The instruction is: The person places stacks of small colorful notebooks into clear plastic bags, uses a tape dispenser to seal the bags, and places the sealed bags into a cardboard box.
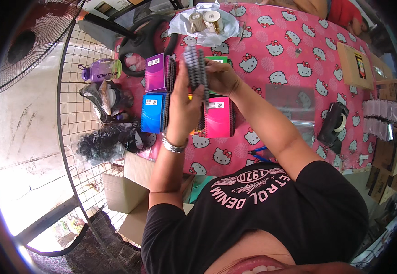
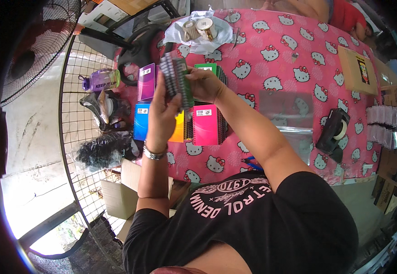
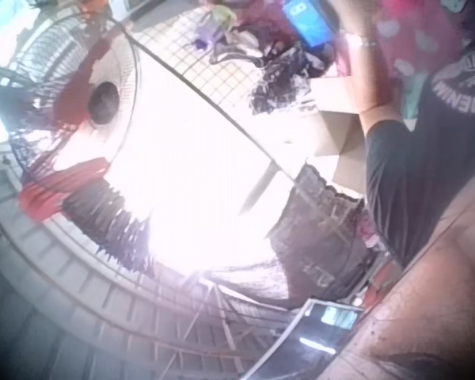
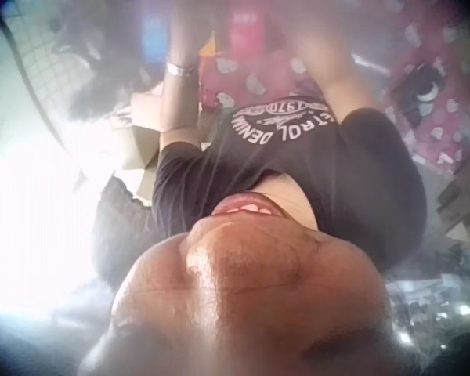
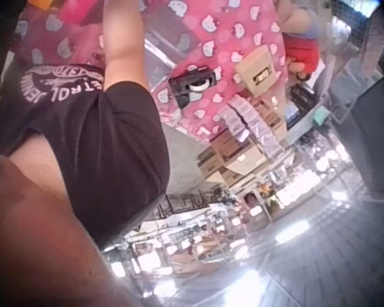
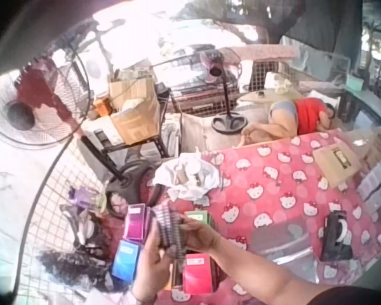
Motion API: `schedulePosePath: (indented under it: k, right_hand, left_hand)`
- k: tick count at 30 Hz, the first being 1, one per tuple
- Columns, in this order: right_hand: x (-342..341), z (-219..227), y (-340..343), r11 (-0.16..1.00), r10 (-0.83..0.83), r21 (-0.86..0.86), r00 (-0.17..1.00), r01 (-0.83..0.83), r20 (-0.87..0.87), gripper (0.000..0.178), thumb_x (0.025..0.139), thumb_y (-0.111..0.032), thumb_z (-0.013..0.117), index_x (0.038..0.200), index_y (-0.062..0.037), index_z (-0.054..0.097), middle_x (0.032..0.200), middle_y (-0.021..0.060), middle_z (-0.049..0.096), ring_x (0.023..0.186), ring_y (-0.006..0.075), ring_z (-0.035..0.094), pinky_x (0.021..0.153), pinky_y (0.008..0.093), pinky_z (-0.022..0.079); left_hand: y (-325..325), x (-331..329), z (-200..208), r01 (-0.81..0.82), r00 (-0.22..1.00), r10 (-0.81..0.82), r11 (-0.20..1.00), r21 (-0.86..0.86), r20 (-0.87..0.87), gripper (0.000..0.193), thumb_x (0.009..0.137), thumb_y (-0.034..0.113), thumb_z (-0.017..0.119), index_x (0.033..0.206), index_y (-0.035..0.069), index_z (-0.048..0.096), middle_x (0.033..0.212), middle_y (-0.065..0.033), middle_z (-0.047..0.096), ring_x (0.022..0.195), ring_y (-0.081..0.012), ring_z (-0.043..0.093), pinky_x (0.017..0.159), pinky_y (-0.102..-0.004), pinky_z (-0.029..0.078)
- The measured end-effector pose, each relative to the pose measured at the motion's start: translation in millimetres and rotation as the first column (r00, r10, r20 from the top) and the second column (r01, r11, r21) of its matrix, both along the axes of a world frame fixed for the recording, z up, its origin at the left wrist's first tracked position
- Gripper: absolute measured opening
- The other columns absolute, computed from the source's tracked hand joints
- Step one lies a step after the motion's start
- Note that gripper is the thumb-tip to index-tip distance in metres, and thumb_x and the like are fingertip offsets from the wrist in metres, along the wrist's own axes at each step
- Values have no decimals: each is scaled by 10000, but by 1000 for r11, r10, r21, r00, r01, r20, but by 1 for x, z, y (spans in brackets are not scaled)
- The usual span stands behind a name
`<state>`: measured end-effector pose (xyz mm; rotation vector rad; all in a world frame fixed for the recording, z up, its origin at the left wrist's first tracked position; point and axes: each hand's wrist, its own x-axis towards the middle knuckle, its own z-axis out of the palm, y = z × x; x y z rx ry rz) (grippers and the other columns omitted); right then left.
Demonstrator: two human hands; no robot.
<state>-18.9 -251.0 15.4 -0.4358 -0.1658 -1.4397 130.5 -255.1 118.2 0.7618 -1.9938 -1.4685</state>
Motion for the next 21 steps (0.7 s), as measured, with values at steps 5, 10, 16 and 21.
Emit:
schedulePosePath:
  k: [5,10,16,21]
  right_hand:
    - [-17,-2,27,994,67,83,993,-75,95,620,828,-223,514,1376,12,341,1209,176,562,989,304,615,850,457,511]
    - [-20,17,60,987,46,153,999,-45,-7,558,801,-166,532,1310,24,403,1159,181,583,964,311,625,859,434,513]
    - [16,54,120,909,-197,-157,67,387,-978,513,816,-236,700,1199,35,494,1088,165,602,989,189,568,875,310,448]
    - [33,-20,127,601,110,-291,-437,745,-893,782,713,-477,737,1193,70,448,1153,260,503,1049,379,531,890,417,452]
  left_hand:
    - [36,-19,7,-18,997,36,964,-267,62,723,776,-28,674,1397,-27,306,1303,-165,492,1169,-187,502,958,-332,445]
    - [73,-16,7,-43,994,21,977,-207,-105,769,738,11,744,1376,-24,316,1324,-144,452,1168,-204,499,989,-337,424]
    - [97,54,-38,-160,929,329,771,617,-169,477,865,59,607,1281,-4,383,1182,-106,551,1056,-186,552,890,-340,468]
    - [138,130,-93,6,787,578,344,939,-216,372,874,98,519,1236,24,468,1172,-101,582,1101,-263,549,967,-410,423]
